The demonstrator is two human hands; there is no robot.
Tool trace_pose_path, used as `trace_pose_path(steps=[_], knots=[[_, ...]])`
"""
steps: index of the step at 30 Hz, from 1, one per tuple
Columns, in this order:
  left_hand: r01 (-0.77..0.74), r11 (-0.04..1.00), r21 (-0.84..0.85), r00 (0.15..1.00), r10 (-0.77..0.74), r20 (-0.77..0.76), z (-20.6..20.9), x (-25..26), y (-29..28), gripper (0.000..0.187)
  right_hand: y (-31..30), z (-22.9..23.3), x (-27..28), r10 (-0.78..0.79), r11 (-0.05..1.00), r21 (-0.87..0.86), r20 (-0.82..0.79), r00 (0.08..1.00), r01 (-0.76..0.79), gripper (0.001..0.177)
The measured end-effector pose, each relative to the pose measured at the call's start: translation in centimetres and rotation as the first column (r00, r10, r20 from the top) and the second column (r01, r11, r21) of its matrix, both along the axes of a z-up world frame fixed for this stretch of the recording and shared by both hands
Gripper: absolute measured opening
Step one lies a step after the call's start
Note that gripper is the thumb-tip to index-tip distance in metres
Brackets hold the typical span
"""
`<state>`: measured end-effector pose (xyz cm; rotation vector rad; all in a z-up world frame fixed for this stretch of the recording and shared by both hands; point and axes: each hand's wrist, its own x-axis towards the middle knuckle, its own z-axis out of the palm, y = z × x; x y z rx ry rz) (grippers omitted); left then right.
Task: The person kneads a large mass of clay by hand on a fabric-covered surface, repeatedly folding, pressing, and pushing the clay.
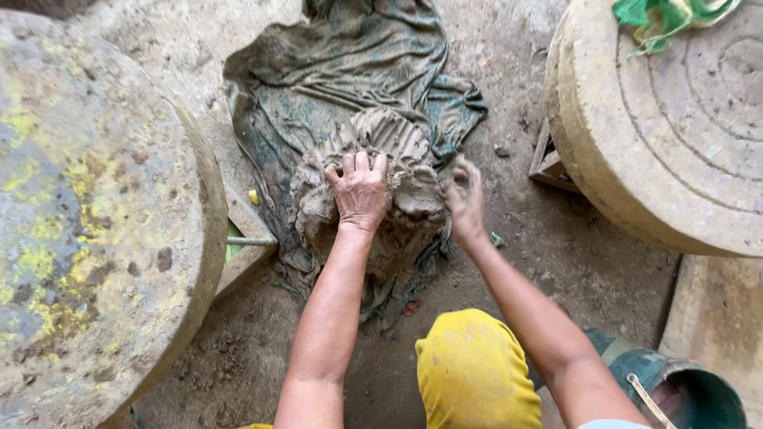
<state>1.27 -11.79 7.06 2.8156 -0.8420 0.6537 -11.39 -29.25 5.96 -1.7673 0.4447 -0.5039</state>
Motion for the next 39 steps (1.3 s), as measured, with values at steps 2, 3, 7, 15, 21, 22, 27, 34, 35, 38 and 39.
trace_pose_path(steps=[2, 3, 7, 15, 21, 22, 27, 34, 35, 38, 39], knots=[[-0.005, 0.999, 0.052, 0.996, 0.010, -0.084, 1.1, 0.5, -0.3, 0.013, 1.1, 1.5, -1.9, -0.060, 0.966, -0.257, -0.088, 0.994, 0.036, 0.024], [-0.008, 0.996, 0.087, 0.985, 0.023, -0.169, 1.7, 0.8, -0.5, 0.013, 1.8, 1.5, -2.1, -0.017, 0.952, -0.306, -0.127, 0.992, -0.023, 0.017], [0.041, 0.998, 0.053, 0.806, -0.002, -0.592, 7.2, -0.8, 0.7, 0.088, 1.9, 1.7, -2.3, 0.080, 0.675, -0.731, -0.064, 0.995, -0.101, 0.042], [-0.063, 0.828, -0.557, 0.992, -0.007, -0.123, 4.7, -4.1, 8.2, 0.080, 2.6, 2.6, -2.4, 0.063, 0.684, -0.722, -0.079, 0.995, -0.101, 0.021], [-0.312, 0.950, -0.030, 0.905, 0.287, -0.315, -3.1, -2.0, 8.8, 0.088, 2.5, 4.1, -0.5, 0.029, 0.792, -0.587, -0.235, 0.971, -0.166, 0.019], [-0.348, 0.937, 0.021, 0.901, 0.340, -0.271, -3.7, -2.3, 8.8, 0.091, 2.6, 3.9, -0.3, 0.030, 0.810, -0.559, -0.266, 0.964, -0.179, 0.018], [-0.346, 0.938, -0.024, 0.915, 0.332, -0.227, -5.3, -2.4, 8.7, 0.089, 1.1, 0.7, 0.9, 0.038, 0.867, -0.435, -0.429, 0.902, -0.243, 0.040], [-0.372, 0.927, -0.041, 0.916, 0.360, -0.180, -4.5, -2.6, 8.3, 0.088, 2.6, 1.7, -1.4, -0.002, 0.873, -0.474, -0.237, 0.972, -0.114, 0.026], [-0.370, 0.929, -0.022, 0.912, 0.359, -0.196, -3.8, -2.8, 8.4, 0.090, 2.8, 2.2, -1.4, 0.010, 0.864, -0.486, -0.244, 0.970, -0.131, 0.024], [-0.359, 0.933, -0.016, 0.910, 0.346, -0.229, -2.3, -3.4, 8.2, 0.092, 2.5, 3.1, -1.1, 0.043, 0.840, -0.508, -0.283, 0.958, -0.188, 0.024], [-0.351, 0.935, -0.041, 0.915, 0.334, -0.226, -2.3, -3.5, 8.2, 0.091, 2.3, 3.2, -1.1, 0.055, 0.840, -0.501, -0.305, 0.951, -0.209, 0.026]])
